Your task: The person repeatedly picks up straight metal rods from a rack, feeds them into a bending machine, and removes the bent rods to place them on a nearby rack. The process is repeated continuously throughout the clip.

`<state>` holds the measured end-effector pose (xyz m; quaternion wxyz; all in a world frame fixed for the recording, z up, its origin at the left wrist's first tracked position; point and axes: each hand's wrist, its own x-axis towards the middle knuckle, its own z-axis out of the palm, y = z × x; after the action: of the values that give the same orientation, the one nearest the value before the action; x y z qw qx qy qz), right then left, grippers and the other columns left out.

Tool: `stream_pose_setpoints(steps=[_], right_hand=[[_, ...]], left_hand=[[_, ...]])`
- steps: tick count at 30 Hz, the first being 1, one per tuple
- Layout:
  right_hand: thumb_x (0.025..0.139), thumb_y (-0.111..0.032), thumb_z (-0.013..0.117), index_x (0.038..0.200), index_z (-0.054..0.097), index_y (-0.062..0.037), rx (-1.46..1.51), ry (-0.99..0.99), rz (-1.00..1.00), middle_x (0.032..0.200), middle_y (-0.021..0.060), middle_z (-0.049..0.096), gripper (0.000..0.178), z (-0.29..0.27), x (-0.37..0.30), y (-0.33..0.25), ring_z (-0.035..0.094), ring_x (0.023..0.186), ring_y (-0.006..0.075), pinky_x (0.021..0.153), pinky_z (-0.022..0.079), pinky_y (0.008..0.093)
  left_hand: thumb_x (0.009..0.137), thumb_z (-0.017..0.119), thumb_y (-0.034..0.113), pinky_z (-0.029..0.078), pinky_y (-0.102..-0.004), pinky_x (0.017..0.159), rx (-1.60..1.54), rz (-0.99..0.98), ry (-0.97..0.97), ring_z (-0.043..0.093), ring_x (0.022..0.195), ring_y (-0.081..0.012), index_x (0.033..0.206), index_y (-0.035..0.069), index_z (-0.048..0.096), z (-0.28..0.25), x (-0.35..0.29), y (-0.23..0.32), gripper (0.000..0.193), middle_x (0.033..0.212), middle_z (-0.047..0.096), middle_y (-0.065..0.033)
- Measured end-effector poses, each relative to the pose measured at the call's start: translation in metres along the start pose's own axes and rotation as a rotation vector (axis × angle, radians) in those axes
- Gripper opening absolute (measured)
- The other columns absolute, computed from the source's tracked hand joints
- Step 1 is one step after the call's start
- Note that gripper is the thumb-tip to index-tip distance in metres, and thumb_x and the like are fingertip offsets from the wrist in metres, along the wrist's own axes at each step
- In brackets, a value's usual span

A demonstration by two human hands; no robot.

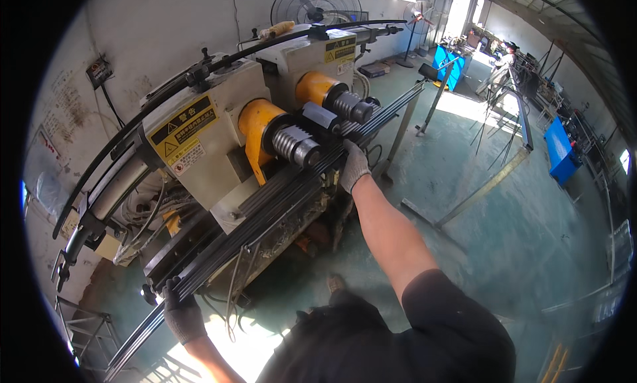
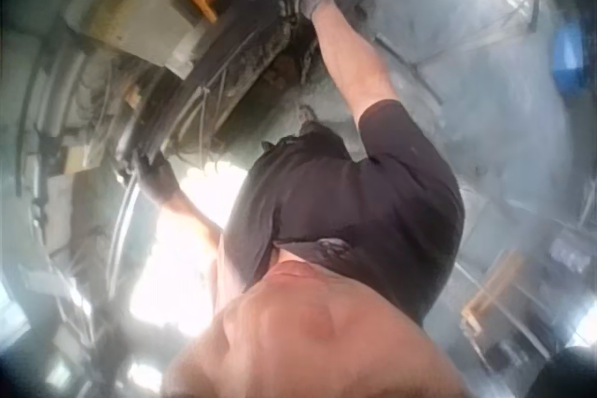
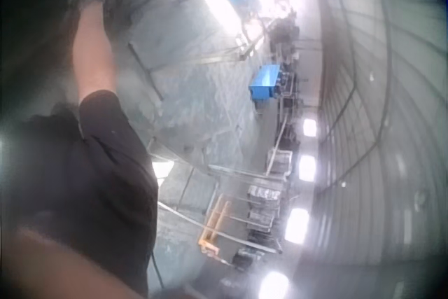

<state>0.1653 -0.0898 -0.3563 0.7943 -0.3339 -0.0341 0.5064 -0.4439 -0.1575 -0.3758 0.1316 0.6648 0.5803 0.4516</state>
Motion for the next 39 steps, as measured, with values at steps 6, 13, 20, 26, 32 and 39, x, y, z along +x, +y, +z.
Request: stream_pose_setpoints(steps=[6, 13, 20, 26, 32, 39], right_hand=[[0.111, -0.035, 0.065, 0.137, 0.074, -0.0051, -0.131, 0.071, -0.111, 0.122, 0.0082, 0.076, 0.04, -0.001, 0.036, 0.017, 0.072, 0.109, 0.0223, 0.095, 0.057, 0.039], [0.112, -0.031, 0.07, 0.137, 0.072, -0.0052, -0.203, 0.144, -0.018, 0.122, 0.0076, 0.076, 0.037, -0.003, 0.066, 0.006, 0.074, 0.103, 0.0238, 0.086, 0.061, 0.0429], [0.106, -0.017, 0.067, 0.122, 0.073, -0.0057, -0.201, 0.149, -0.038, 0.106, 0.0093, 0.073, 0.02, 0.003, 0.083, 0.004, 0.073, 0.089, 0.0238, 0.074, 0.058, 0.0413], [0.104, -0.015, 0.072, 0.124, 0.074, -0.0022, -0.119, 0.217, -0.106, 0.101, 0.0096, 0.075, 0.024, 0.008, 0.085, 0.016, 0.074, 0.081, 0.0209, 0.067, 0.058, 0.0366], [0.102, -0.014, 0.072, 0.115, 0.077, 0.0005, -0.184, 0.305, -0.085, 0.096, 0.0099, 0.075, 0.02, 0.007, 0.086, 0.022, 0.073, 0.08, 0.0216, 0.067, 0.056, 0.0388], [0.105, -0.023, 0.073, 0.113, 0.077, -0.0003, -0.231, 0.301, -0.18, 0.095, 0.0087, 0.074, 0.024, 0.007, 0.084, 0.023, 0.069, 0.08, 0.0194, 0.072, 0.055, 0.0375]], left_hand=[[0.119, 0.061, 0.022, 0.057, -0.0468, 0.116, -1.048, -0.546, 0.112, 0.071, 0.124, -0.0324, 0.136, -0.005, 0.071, 0.089, 0.02, -0.009, 0.033, 0.133, 0.075, -0.0204], [0.121, 0.058, 0.022, 0.049, -0.0485, 0.126, -1.151, -0.547, 0.094, 0.067, 0.13, -0.0333, 0.139, -0.009, 0.066, 0.152, 0.034, 0.015, 0.038, 0.137, 0.072, -0.0237], [0.122, 0.056, 0.027, 0.047, -0.0476, 0.126, -1.172, -0.616, -0.008, 0.066, 0.133, -0.0327, 0.143, -0.01, 0.064, 0.178, 0.059, 0.029, 0.043, 0.141, 0.071, -0.022], [0.122, 0.056, 0.025, 0.049, -0.0441, 0.122, -0.954, -0.518, -0.075, 0.067, 0.132, -0.0303, 0.139, -0.008, 0.068, 0.177, 0.058, 0.012, 0.039, 0.139, 0.074, -0.0178], [0.122, 0.049, 0.021, 0.051, -0.0409, 0.124, -1.229, -0.632, 0.2, 0.071, 0.134, -0.0286, 0.141, -0.004, 0.071, 0.098, 0.061, -0.048, 0.039, 0.144, 0.077, -0.0167], [0.114, 0.054, -0.006, 0.052, -0.0339, 0.118, -0.662, -0.409, 0.108, 0.071, 0.129, -0.019, 0.152, -0.003, 0.065, 0.098, 0.048, -0.046, 0.039, 0.142, 0.076, -0.0122]])
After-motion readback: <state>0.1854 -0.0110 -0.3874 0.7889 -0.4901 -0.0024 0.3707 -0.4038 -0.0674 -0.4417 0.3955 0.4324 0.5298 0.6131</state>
